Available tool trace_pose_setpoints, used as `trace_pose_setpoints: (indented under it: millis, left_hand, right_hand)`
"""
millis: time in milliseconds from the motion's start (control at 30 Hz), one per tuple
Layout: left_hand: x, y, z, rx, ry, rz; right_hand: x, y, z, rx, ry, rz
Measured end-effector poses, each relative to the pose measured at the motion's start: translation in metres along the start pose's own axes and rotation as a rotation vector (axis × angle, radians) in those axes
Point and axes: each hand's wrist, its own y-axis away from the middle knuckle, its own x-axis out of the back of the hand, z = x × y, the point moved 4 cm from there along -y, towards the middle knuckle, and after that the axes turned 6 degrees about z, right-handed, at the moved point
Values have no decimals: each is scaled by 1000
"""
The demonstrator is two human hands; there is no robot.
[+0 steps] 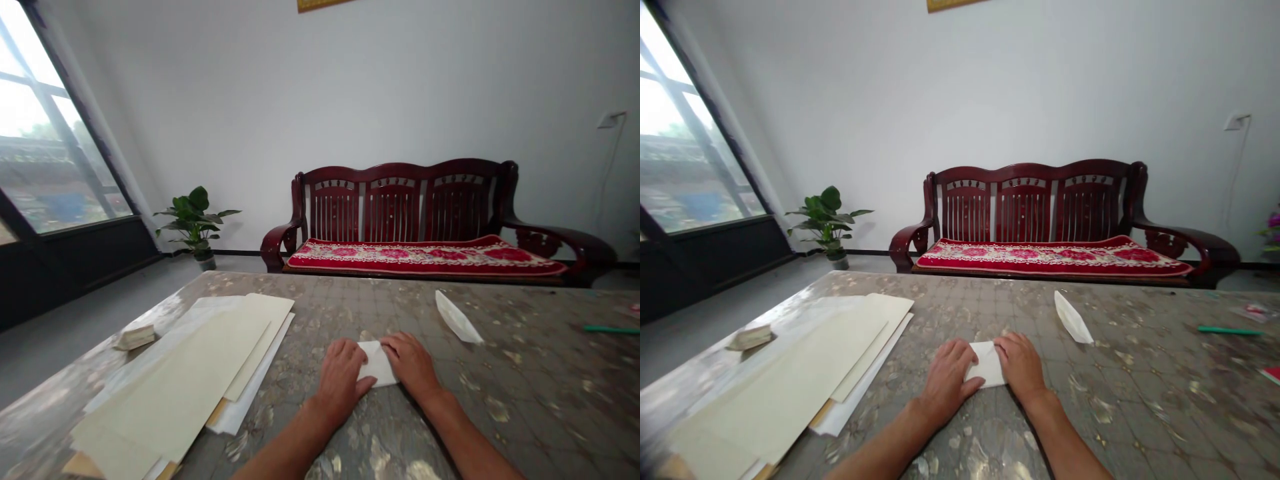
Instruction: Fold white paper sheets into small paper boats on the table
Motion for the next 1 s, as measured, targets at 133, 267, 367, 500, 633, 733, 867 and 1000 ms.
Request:
trace_pose_setpoints:
  millis: [133,267,367,500,633,733,867,1000]
  left_hand:
    - [-8,0,-1,-96,58,-66]
    - [-19,2,-5,-112,-14,-152]
    - [-23,4,-5,-137,-81,-154]
    - [-23,5,-4,-159,-143,-120]
    - [-22,5,-2,-135,-184,-94]
    - [-21,5,1,-112,-193,-77]
    - [-13,6,9,-91,-199,-70]
    - [-3,5,16,-76,-175,-75]
  right_hand:
    - [0,1,-4,42,-5,-29]
    - [1,2,-4,35,14,-56]
    - [2,4,-6,48,24,-66]
    - [5,6,-12,97,46,-57]
    - [6,9,-18,135,109,-74]
    - [5,12,-20,159,135,-81]
    - [0,14,-17,170,129,-62]
    - [-10,15,-8,173,95,-61]
